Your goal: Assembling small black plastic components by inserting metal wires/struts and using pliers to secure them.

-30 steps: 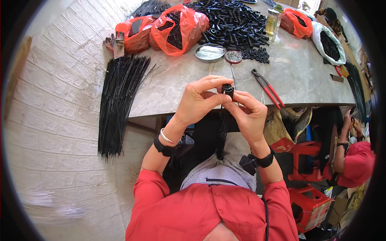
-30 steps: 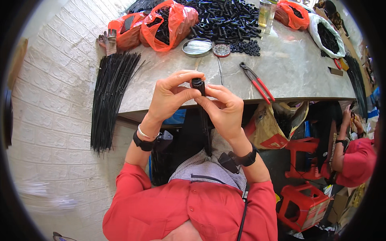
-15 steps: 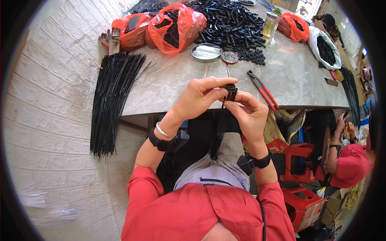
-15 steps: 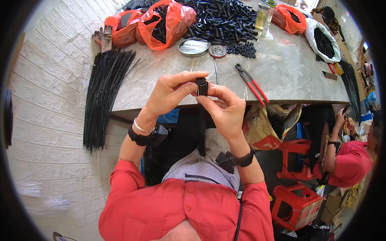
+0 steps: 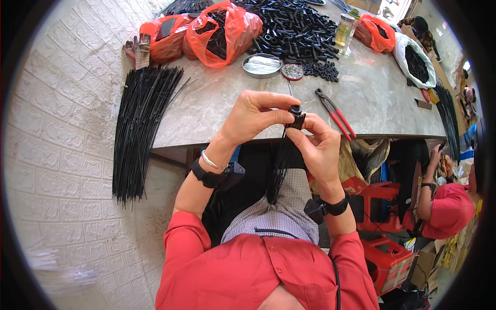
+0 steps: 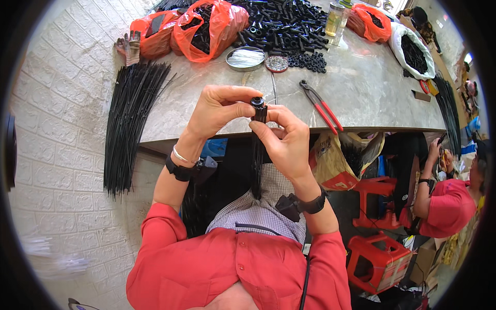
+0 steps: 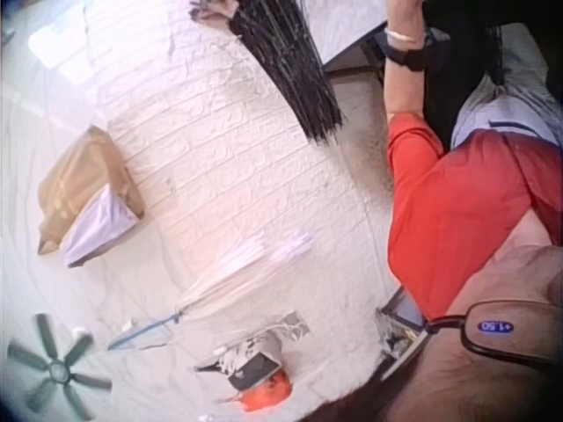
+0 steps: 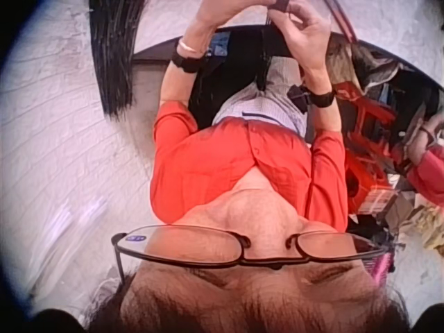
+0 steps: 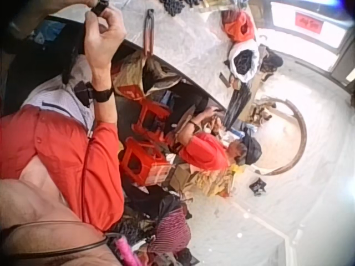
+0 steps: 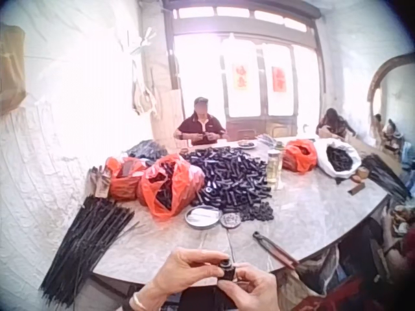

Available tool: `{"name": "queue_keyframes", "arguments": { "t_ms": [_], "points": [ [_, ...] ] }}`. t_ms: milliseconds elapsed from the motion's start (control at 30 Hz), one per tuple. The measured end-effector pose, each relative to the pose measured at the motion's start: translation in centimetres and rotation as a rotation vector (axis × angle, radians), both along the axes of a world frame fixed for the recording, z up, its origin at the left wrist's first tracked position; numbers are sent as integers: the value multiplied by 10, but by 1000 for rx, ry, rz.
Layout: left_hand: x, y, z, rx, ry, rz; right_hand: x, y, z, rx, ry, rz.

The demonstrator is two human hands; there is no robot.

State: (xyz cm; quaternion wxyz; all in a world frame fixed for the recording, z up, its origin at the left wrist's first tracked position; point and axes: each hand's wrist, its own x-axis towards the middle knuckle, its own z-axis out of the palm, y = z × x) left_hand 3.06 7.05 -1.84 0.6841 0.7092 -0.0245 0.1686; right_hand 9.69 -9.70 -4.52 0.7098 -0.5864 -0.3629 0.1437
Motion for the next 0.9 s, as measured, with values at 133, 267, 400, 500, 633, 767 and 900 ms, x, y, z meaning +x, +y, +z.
{"name": "queue_keyframes", "arguments": {
  "t_ms": [133,267,400,500,633,767,900],
  "points": [
    [-1,-2,-6,5,-6,59,2,0,-2,2,33,5],
    [-4,-2,-5,-1,17,72,-6,2,5,-10,19,-37],
    [-3,-2,-11,-82,-14,35,5,1,-1,-18,45,28],
    [-5,-4,-6,-63,19,48,8,0,-2,18,107,109],
    [-4,-2,-1,69,1,17,6,-1,2,32,187,132],
    [-1,1,-3,47,-5,-15,2,-1,4,39,163,111],
    [-2,2,-6,-28,-8,-14,4,1,2,31,118,115]
  ]
}}
